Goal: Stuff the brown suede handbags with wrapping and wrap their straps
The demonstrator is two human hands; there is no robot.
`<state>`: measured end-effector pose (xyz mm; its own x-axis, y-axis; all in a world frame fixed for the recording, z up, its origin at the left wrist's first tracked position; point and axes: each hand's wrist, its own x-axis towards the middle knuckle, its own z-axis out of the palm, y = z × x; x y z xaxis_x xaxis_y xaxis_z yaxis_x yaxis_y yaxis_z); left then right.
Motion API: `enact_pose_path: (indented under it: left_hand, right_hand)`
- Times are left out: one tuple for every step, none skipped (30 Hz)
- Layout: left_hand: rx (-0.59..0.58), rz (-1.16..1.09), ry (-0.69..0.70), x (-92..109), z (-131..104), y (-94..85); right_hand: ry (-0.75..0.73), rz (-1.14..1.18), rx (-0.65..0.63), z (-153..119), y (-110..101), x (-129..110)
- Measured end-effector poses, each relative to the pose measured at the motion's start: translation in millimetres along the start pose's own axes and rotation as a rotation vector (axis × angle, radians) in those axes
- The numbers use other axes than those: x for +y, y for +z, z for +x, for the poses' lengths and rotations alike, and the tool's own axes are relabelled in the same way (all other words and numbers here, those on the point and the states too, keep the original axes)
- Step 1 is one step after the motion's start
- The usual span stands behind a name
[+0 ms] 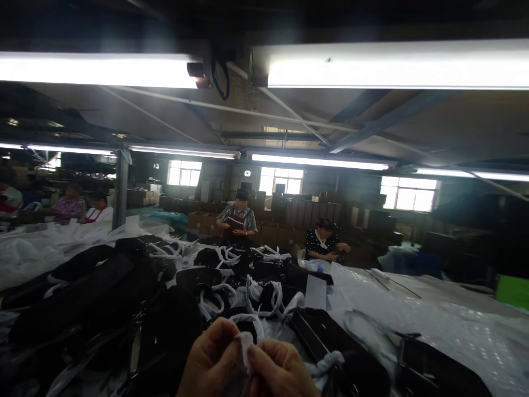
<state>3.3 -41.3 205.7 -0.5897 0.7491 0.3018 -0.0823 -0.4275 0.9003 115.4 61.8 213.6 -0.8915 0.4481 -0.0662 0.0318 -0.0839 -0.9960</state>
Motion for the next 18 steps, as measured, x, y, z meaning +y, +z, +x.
enact_pose_path:
  left_hand:
    - [0.021,-0.008,0.004,-1,0,-0.5]
    - [0.04,-0.014,0.012,-2,1,-1.2]
    - [0.056,-0.019,0.021,-2,2,-2.0]
    - [0.069,-0.02,0.033,-2,2,-3.0]
    - [0.079,-0.018,0.045,-2,2,-4.0]
    - [0.085,-0.014,0.055,-2,3,-5.1]
    - [0.09,-0.012,0.061,-2,3,-6.3]
    - [0.098,-0.013,0.063,-1,3,-7.5]
    - [0.105,-0.02,0.058,0,3,-8.6]
    - [0.112,-0.031,0.049,1,3,-9.8]
    - [0.115,-0.043,0.035,2,3,-10.9]
    - [0.114,-0.049,0.022,3,3,-11.9]
    - [0.11,-0.045,0.013,3,3,-12.8]
    - [0.107,-0.028,0.013,2,3,-13.7]
    - [0.108,0.0,0.023,1,3,-14.5]
    - [0.111,0.032,0.036,-2,4,-15.2]
    - [0.115,0.063,0.05,-6,4,-15.8]
    - [0.116,0.091,0.066,-11,4,-16.4]
  right_hand:
    - [0.011,-0.03,0.008,2,3,-2]
    - [0.022,-0.05,0.014,3,6,-4]
    - [0.033,-0.065,0.02,4,8,-6]
    - [0.044,-0.076,0.025,5,11,-8]
    - [0.05,-0.084,0.027,6,12,-9]
    - [0.045,-0.093,0.024,7,14,-10]
    - [0.027,-0.102,0.018,9,15,-9]
    - [0.003,-0.109,0.008,10,15,-8]
    - [-0.018,-0.112,-0.002,11,15,-7]
    - [-0.033,-0.11,-0.011,12,15,-5]
    - [-0.037,-0.107,-0.016,14,15,-3]
    - [-0.033,-0.106,-0.017,15,15,-1]
    - [-0.023,-0.106,-0.019,17,15,1]
    - [-0.015,-0.106,-0.024,18,14,2]
    - [-0.012,-0.103,-0.026,20,14,4]
    - [-0.007,-0.095,-0.031,23,13,6]
    - [0.001,-0.081,-0.034,25,12,8]
    - [0.008,-0.062,-0.033,27,12,11]
